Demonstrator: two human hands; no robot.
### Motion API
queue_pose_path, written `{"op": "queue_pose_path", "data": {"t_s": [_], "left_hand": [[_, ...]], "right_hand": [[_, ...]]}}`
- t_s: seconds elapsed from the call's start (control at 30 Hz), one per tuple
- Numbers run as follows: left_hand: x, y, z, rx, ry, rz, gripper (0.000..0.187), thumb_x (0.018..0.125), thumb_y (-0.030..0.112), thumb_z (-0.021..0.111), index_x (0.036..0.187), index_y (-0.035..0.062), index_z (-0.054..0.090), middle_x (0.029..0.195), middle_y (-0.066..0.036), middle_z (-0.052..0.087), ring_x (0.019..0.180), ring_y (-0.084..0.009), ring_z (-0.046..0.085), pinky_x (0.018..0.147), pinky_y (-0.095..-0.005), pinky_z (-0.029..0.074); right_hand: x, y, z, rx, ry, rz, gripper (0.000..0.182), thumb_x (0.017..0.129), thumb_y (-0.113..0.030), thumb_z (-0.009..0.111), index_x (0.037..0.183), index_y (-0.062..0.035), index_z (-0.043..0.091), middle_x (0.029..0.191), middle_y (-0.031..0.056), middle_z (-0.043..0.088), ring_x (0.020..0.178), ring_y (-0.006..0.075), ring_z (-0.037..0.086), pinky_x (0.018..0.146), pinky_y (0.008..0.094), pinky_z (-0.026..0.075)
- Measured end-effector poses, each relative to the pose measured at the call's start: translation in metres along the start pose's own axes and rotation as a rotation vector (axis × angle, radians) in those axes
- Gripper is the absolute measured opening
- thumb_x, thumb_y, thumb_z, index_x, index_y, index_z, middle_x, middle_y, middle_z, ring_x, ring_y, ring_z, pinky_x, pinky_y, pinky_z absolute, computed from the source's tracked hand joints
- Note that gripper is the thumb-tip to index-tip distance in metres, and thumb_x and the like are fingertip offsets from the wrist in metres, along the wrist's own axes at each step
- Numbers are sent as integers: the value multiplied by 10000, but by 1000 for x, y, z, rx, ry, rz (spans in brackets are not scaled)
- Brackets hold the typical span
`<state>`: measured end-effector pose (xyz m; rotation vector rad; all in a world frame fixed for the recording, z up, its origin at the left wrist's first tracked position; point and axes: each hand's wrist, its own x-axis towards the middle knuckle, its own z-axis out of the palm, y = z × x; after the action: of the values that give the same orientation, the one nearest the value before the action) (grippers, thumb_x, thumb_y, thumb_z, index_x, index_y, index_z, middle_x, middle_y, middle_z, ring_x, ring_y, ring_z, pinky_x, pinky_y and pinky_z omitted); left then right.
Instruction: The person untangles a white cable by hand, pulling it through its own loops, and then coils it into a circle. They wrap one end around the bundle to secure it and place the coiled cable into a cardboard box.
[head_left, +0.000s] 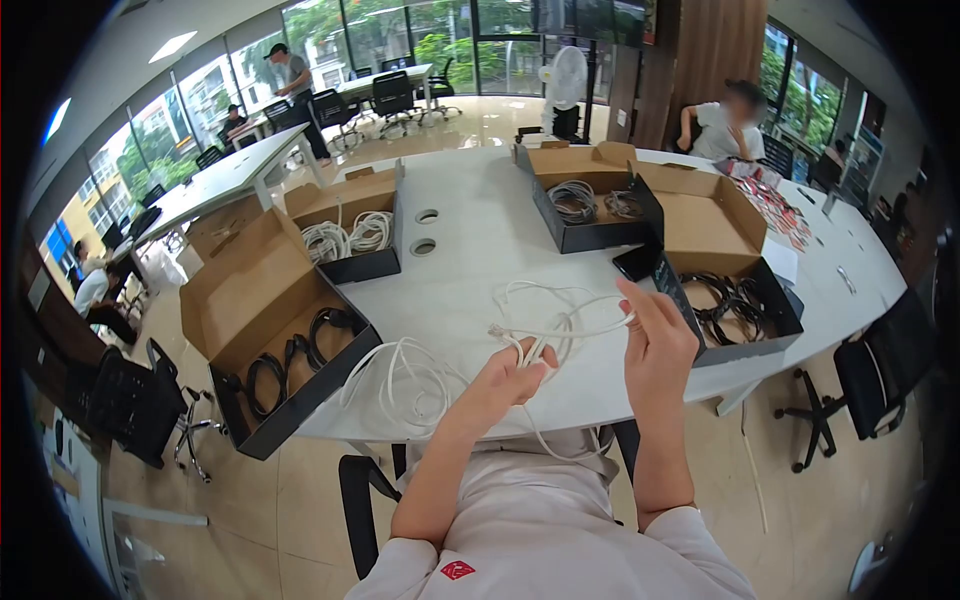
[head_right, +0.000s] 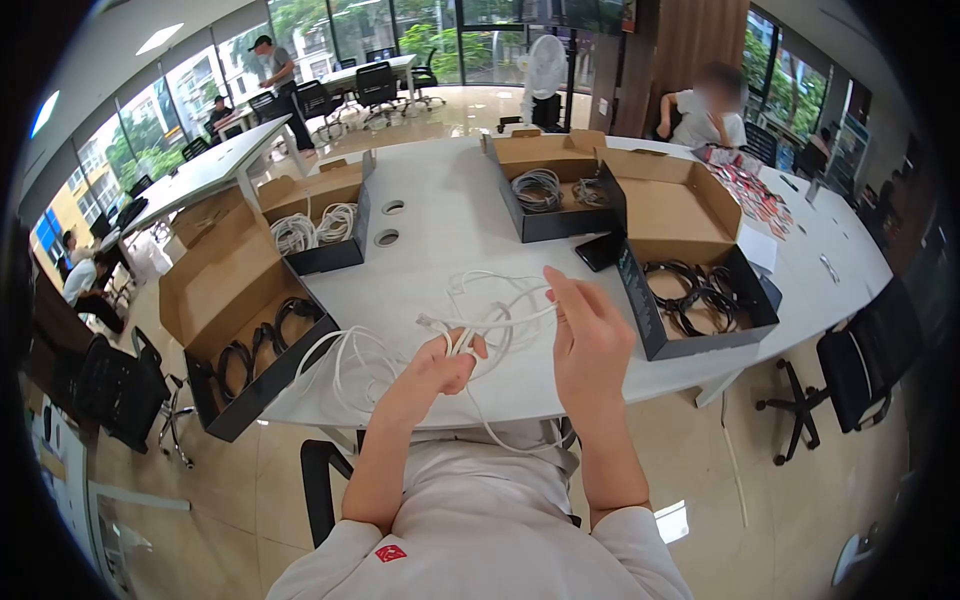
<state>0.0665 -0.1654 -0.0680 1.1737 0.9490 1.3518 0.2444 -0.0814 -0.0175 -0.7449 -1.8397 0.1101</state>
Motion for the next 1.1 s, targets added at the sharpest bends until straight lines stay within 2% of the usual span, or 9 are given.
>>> {"op": "queue_pose_path", "data": {"t_s": [0.13,0.23,0.6,0.7,0.8,0.9,0.93,1.03,1.1], "left_hand": [[4,-3,8,-282,-4,94,792,899,715,175,1024,23,540,570,62,270,499,-66,205,491,-236,189],[7,-1,6,-382,18,-11,902,843,804,114,960,21,547,532,64,243,465,-76,194,476,-244,184],[20,-25,12,-516,-189,-279,690,945,664,207,716,80,493,476,82,207,410,-67,188,425,-248,156],[22,-20,18,-527,-109,-295,600,973,591,266,674,104,450,472,76,198,411,-73,180,432,-250,163],[22,-12,15,-615,-84,-204,535,985,534,308,656,127,421,471,72,182,411,-80,164,448,-254,175],[23,-13,6,-797,-98,-107,501,985,509,333,665,144,456,465,72,160,408,-88,140,459,-264,177],[23,-13,5,-864,-102,-83,494,984,505,341,670,149,477,462,73,152,407,-91,130,461,-267,176],[24,-4,10,-971,0,-152,540,976,564,329,662,145,459,460,77,143,400,-91,118,461,-267,171],[23,-7,10,-917,-54,-143,574,961,612,313,655,143,440,460,81,145,397,-91,112,458,-268,171]], "right_hand": [[-14,-9,-5,-67,45,-158,299,752,13,683,1037,-77,685,782,71,612,682,228,592,582,325,470],[-21,-16,-6,-91,57,-242,276,701,-49,755,970,-84,704,737,28,587,627,187,552,542,311,444],[-36,-21,12,105,-36,-301,170,666,-96,784,818,-75,711,743,12,639,633,175,586,553,294,430],[-38,-27,13,55,-61,-329,185,667,-119,789,823,-67,706,728,-1,628,660,191,586,607,310,441],[-41,-27,4,-17,56,-419,299,699,-142,786,961,-48,678,846,50,644,777,217,594,704,349,452],[-67,-11,6,13,303,-237,468,718,-152,773,1132,-20,599,1041,139,616,909,251,572,780,387,443],[-77,-5,3,6,231,-141,574,761,-167,742,1252,-3,495,1188,189,554,1024,272,551,843,409,449],[-84,-12,28,671,206,279,545,825,-160,703,1273,22,451,1199,168,552,1107,271,533,921,418,444],[-82,-12,30,951,126,542,456,891,-110,620,1284,18,428,1145,168,582,1056,249,584,899,367,492]]}}
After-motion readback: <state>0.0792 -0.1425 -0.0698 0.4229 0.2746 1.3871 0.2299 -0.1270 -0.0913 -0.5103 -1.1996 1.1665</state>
